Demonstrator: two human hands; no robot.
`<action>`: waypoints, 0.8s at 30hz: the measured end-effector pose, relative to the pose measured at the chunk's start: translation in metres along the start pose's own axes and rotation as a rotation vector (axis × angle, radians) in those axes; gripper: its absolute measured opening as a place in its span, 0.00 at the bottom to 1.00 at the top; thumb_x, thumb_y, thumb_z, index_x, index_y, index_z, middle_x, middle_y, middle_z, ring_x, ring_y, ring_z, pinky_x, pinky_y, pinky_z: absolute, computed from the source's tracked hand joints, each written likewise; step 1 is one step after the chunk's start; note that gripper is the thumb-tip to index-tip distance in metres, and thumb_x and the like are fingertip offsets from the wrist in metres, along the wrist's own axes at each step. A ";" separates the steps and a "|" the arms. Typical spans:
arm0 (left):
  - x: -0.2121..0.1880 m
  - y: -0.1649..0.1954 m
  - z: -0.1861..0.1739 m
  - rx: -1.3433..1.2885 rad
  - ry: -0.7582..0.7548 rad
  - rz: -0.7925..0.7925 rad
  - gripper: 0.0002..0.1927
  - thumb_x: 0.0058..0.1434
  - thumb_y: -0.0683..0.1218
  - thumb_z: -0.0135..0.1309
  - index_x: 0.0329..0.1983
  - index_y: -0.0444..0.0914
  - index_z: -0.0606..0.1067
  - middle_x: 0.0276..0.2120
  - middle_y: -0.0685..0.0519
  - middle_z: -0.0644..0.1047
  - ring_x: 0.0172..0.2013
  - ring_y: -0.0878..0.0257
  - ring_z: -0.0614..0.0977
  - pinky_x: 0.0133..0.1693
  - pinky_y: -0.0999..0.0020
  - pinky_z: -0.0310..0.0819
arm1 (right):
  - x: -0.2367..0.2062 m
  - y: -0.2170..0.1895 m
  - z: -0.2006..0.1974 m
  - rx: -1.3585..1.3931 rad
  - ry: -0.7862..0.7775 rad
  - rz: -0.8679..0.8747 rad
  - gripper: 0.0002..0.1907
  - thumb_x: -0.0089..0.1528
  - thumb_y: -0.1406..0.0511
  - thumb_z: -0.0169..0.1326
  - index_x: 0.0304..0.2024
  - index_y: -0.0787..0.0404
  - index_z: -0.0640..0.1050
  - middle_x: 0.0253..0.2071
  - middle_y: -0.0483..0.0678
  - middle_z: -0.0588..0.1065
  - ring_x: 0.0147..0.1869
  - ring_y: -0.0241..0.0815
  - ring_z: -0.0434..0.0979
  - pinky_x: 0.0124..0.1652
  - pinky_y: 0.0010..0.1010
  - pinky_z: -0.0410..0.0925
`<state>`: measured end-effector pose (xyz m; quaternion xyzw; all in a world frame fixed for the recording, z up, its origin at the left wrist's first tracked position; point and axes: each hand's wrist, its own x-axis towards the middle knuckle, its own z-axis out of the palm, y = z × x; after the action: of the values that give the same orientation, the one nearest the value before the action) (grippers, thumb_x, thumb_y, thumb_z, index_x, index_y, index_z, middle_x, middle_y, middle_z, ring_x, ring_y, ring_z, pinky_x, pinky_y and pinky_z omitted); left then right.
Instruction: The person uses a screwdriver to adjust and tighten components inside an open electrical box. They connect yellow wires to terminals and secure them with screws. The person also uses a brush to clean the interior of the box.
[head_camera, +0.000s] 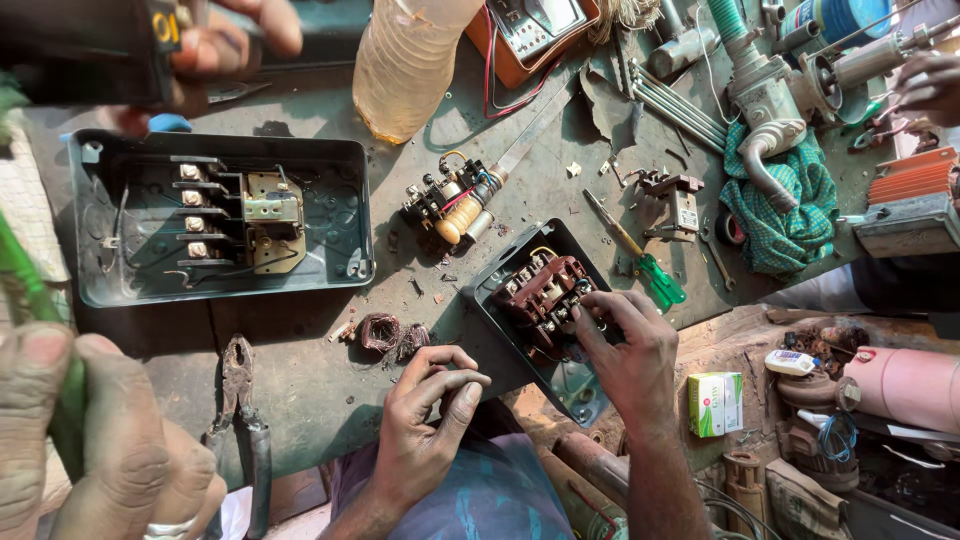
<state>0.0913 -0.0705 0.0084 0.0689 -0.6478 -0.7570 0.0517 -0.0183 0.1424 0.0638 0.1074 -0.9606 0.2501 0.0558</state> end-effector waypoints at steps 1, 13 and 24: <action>0.000 0.000 0.000 0.005 0.000 0.003 0.06 0.65 0.40 0.57 0.40 0.33 0.82 0.44 0.53 0.76 0.35 0.70 0.77 0.36 0.73 0.73 | 0.001 0.002 0.001 -0.044 -0.010 -0.035 0.08 0.60 0.67 0.64 0.40 0.63 0.82 0.35 0.49 0.78 0.37 0.41 0.81 0.35 0.31 0.74; -0.006 0.006 0.003 0.045 0.000 0.010 0.05 0.63 0.40 0.58 0.39 0.33 0.82 0.43 0.53 0.76 0.32 0.71 0.76 0.32 0.74 0.71 | 0.006 0.020 0.011 -0.467 -0.130 -0.180 0.17 0.68 0.57 0.50 0.31 0.62 0.74 0.28 0.51 0.71 0.30 0.49 0.73 0.35 0.43 0.69; -0.015 0.010 0.007 0.103 0.015 0.144 0.05 0.65 0.39 0.58 0.40 0.33 0.81 0.44 0.53 0.75 0.39 0.70 0.79 0.37 0.75 0.74 | 0.010 0.024 0.004 -0.325 -0.135 -0.310 0.13 0.66 0.60 0.50 0.37 0.64 0.74 0.34 0.53 0.74 0.31 0.49 0.76 0.35 0.43 0.71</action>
<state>0.1042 -0.0623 0.0194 0.0304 -0.6887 -0.7164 0.1072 -0.0342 0.1593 0.0504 0.2596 -0.9619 0.0727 0.0456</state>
